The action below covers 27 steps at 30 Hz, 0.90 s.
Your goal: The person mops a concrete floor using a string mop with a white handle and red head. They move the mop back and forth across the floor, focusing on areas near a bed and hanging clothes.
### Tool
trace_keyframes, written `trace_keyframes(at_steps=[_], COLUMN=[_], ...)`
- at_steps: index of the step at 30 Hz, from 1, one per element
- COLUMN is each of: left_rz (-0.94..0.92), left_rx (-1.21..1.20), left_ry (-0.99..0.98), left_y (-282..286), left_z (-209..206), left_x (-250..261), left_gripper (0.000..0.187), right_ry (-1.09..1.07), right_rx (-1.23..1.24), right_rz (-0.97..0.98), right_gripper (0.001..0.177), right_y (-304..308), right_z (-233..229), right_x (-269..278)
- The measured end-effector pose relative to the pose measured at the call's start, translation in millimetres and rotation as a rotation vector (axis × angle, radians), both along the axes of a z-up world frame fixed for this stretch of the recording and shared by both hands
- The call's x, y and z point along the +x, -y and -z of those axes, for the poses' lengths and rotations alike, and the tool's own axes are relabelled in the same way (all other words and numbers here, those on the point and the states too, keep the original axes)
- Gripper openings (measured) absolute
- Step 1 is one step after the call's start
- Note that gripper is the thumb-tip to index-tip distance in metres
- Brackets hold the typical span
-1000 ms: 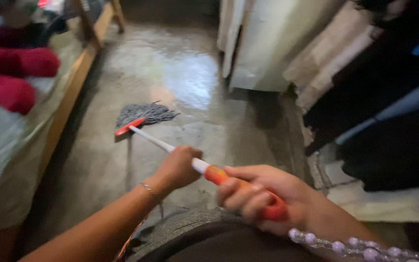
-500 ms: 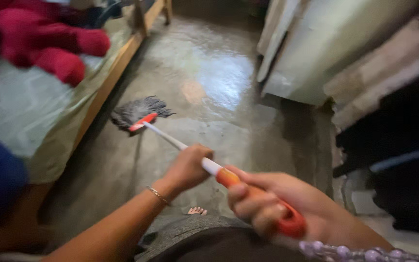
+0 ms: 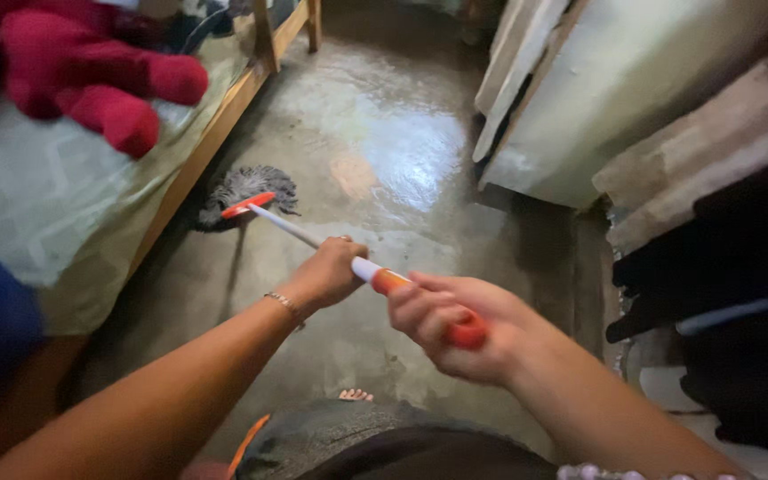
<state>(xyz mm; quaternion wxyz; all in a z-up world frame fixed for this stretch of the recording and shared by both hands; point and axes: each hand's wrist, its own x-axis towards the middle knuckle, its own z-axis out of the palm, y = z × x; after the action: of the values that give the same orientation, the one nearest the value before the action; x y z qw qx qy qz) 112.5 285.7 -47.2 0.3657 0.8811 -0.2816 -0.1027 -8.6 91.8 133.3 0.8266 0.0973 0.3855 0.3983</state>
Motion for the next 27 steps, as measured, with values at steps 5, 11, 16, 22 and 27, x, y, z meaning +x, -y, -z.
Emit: trace_keyframes(at_steps=[5, 11, 16, 22, 27], left_rz=[0.078, -0.235, -0.162, -0.035, 0.116], left_rx=[-0.110, -0.110, -0.048, 0.140, 0.196], left_ry=[0.097, 0.073, 0.104, -0.050, -0.005], left_y=[-15.8, -47.3, -67.7, -43.7, 2.6], left_z=[-33.5, -33.4, -20.1, 10.6, 20.7], left_x=[-36.9, -49.4, -17.3, 10.1, 3.2], left_gripper=[0.045, 0.077, 0.075, 0.073, 0.057], right_ry=[-0.012, 0.123, 0.386, 0.355, -0.044], right_rx=[-0.025, -0.343, -0.742, -0.705, -0.074], right_rz=[-0.093, -0.231, -0.570, -0.601, 0.015], right_gripper=[0.032, 0.036, 0.020, 0.024, 0.033], right_y=[13.7, -14.8, -49.0, -24.8, 5.1], right_z=[-13.6, 17.6, 59.5, 106.3, 110.5], right_x=[-7.5, 52.7, 72.4, 53.0, 43.7])
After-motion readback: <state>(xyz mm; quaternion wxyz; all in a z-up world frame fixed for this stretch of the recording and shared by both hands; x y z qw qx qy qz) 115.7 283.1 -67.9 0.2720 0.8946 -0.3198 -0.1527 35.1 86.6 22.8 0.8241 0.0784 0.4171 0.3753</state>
